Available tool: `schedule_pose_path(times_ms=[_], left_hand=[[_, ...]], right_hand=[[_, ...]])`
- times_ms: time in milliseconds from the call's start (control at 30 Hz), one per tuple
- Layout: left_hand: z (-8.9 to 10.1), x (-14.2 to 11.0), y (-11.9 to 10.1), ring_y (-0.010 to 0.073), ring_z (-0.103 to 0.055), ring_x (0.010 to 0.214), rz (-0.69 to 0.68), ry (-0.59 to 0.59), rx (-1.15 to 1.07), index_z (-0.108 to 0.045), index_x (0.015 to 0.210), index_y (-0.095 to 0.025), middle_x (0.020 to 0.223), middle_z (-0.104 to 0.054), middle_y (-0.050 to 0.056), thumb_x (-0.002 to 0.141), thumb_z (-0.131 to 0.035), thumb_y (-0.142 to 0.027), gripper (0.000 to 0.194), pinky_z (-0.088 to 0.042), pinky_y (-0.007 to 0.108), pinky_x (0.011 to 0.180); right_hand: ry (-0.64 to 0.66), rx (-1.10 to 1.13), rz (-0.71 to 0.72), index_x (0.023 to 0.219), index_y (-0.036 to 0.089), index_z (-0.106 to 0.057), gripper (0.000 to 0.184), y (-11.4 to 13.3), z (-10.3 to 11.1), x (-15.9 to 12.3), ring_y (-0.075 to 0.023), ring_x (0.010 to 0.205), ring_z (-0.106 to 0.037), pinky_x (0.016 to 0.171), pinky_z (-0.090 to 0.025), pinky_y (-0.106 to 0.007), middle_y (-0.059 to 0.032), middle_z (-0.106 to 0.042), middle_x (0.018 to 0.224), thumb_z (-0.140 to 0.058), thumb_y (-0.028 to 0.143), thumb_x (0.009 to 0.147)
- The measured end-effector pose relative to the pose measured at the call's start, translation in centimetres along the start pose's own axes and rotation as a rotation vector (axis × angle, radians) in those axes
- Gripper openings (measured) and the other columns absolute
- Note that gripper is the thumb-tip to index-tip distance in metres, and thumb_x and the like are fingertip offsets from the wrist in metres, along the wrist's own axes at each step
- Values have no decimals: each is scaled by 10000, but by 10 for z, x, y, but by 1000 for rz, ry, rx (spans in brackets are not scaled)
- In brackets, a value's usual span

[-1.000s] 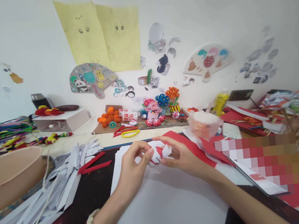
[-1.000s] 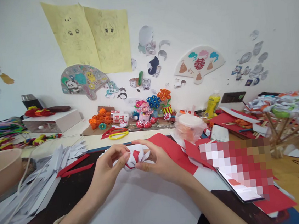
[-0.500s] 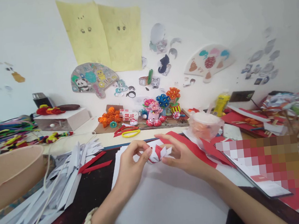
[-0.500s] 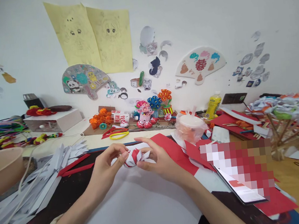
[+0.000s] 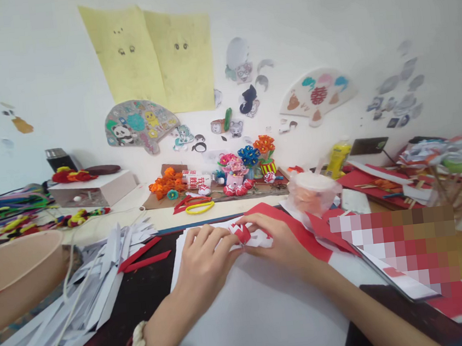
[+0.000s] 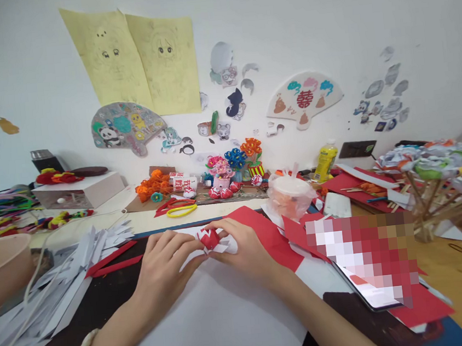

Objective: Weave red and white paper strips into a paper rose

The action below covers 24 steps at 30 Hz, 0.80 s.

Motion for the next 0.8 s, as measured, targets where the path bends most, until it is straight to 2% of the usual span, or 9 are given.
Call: schedule_pose_path(times_ms=[167, 333, 467, 533, 633, 800], left_hand=[[-5, 0, -8, 191, -554, 755, -49, 60, 51, -603, 934, -200, 841, -703, 25, 937, -512, -164, 97, -305, 342, 704], [-17, -5, -16, 196, -470, 610, -119, 160, 115, -576, 805, -170, 685, -607, 45, 880, -461, -112, 149, -265, 338, 589], [-26, -10, -16, 177, -437, 519, -99, 187, 142, -525, 724, -182, 638, -565, 24, 834, -441, -69, 178, -258, 320, 534], [-29, -12, -14, 165, -439, 484, -55, 195, 145, -517, 728, -186, 633, -567, 8, 827, -431, -51, 188, -248, 312, 507], [-37, -15, -8, 158, -469, 463, 22, 236, 168, -514, 732, -190, 640, -582, -4, 814, -440, -44, 184, -241, 304, 482], [-54, -22, -3, 173, -537, 478, 55, 397, 181, -524, 747, -189, 666, -615, -3, 795, -476, -41, 163, -254, 302, 467]], right_hand=[[-2, -62, 52, 1094, 232, -607, 330, 3, 0, 0, -252, 1007, -651, 845, -528, -374, -87, -671, 1130, -707, 386, 820], [54, -76, 85, 1111, 241, -592, 262, 0, -8, -1, -238, 1071, -613, 930, -481, -373, -69, -656, 1137, -654, 293, 861], [88, -151, 92, 1116, 245, -588, 253, -5, -15, -3, -244, 1091, -574, 936, -450, -378, -69, -613, 1173, -637, 300, 874], [18, -241, 92, 1120, 233, -569, 303, -7, -11, -3, -261, 1078, -554, 903, -442, -389, -81, -587, 1182, -661, 320, 845], [-119, -387, 107, 1042, 205, -537, 325, -5, -1, -5, -265, 982, -554, 817, -426, -380, -83, -594, 1092, -695, 326, 785], [-90, -603, 185, 885, 194, -525, 307, 5, -9, -7, -219, 786, -522, 660, -338, -313, -42, -588, 904, -741, 345, 728]])
Point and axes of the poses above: each hand's wrist, its own x-axis towards the middle knuckle, its own z-axis out of the back of the hand, y = z × x, the point moved 10 cm from there along x, towards the middle knuckle
